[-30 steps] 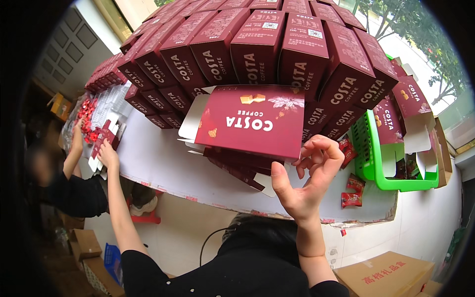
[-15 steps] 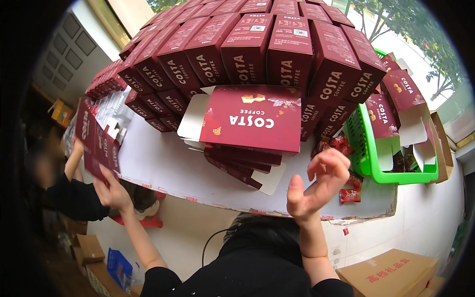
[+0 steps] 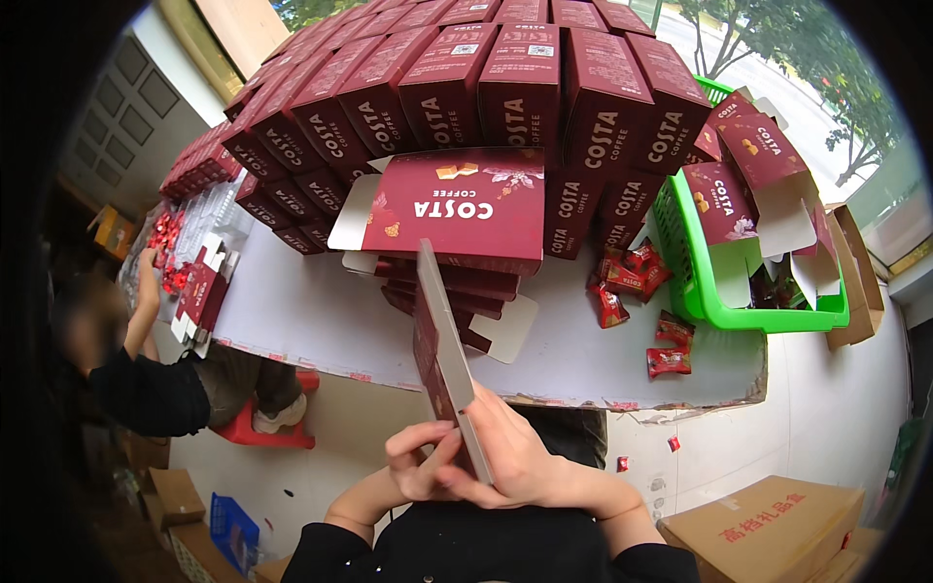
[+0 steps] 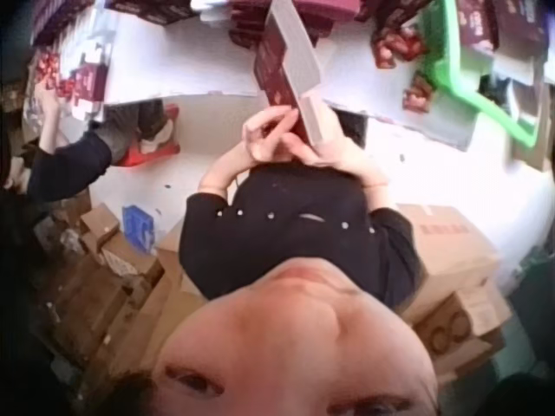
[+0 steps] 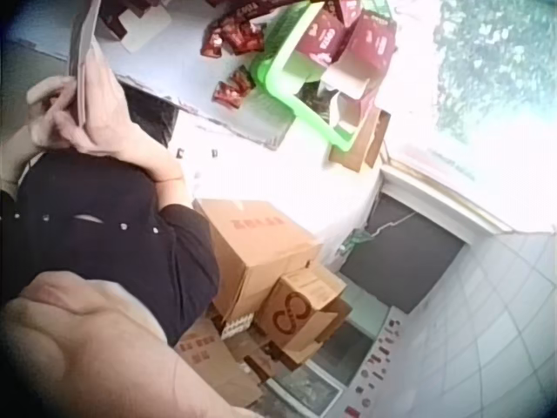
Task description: The person assembles red Costa Coffee boxes and places them on a table. They then separate clear plastic trays and place red coffee sachets into the trays. The person continues to fill trays with sachets and arrange them on the table.
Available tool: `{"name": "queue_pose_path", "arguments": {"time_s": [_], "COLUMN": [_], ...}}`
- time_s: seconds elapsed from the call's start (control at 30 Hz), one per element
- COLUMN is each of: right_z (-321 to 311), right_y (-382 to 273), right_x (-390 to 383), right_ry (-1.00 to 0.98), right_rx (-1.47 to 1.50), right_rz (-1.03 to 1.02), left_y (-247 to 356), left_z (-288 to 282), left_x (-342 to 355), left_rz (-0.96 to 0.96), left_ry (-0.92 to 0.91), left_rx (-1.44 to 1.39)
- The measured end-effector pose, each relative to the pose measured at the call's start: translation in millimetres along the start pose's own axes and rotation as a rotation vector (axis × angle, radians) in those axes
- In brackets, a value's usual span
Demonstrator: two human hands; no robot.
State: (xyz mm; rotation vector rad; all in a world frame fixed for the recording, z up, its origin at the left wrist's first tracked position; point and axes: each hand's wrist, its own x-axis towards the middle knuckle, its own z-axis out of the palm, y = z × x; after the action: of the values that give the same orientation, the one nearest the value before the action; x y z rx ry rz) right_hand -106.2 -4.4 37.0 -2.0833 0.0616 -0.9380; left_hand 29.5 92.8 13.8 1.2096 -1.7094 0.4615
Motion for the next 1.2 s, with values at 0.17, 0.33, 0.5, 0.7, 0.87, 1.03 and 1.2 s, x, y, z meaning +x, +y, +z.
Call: {"name": "queue_pose_path", "arguments": {"time_s": [0.17, 0.33, 0.5, 0.7, 0.87, 1.03, 1.2], "right_z": [-17.6, -34.9, -48.2, -34.6, -15.8, -16.1, -28.4], "right_y": [-6.1, -5.3, 2.6, 15.9, 41.9, 26.6, 13.1], "right_x": [-11.1, -16.1, -24.5, -48.0, -59.4, -42.5, -28.2], "right_ry": [0.189, 0.092, 0.064, 0.082, 0.444, 0.534, 0.511], "right_rx": [0.223, 0.407, 0.406, 0.391, 0.379, 0.258, 0.083], "right_rz": [0.241, 0.357, 0.291, 0.221, 0.121, 0.17, 0.262], "left_y": [3.4, -9.1, -13.1, -9.4, -3.0, 3.9, -4.1], "left_z": [19.4, 14.9, 19.5, 25.6, 38.8, 48.7, 49.6], "left_x": [27.2, 47.0, 48.6, 43.8, 49.1, 37.6, 28.8], "left_rz": [-0.208, -0.33, -0.374, -0.428, -0.285, -0.328, -0.294], "left_ry": [-0.029, -0.189, -0.21, -0.279, -0.111, 0.06, -0.004], "left_rx": [-0.021, -0.192, -0.296, -0.326, -0.392, -0.673, -0.681]}}
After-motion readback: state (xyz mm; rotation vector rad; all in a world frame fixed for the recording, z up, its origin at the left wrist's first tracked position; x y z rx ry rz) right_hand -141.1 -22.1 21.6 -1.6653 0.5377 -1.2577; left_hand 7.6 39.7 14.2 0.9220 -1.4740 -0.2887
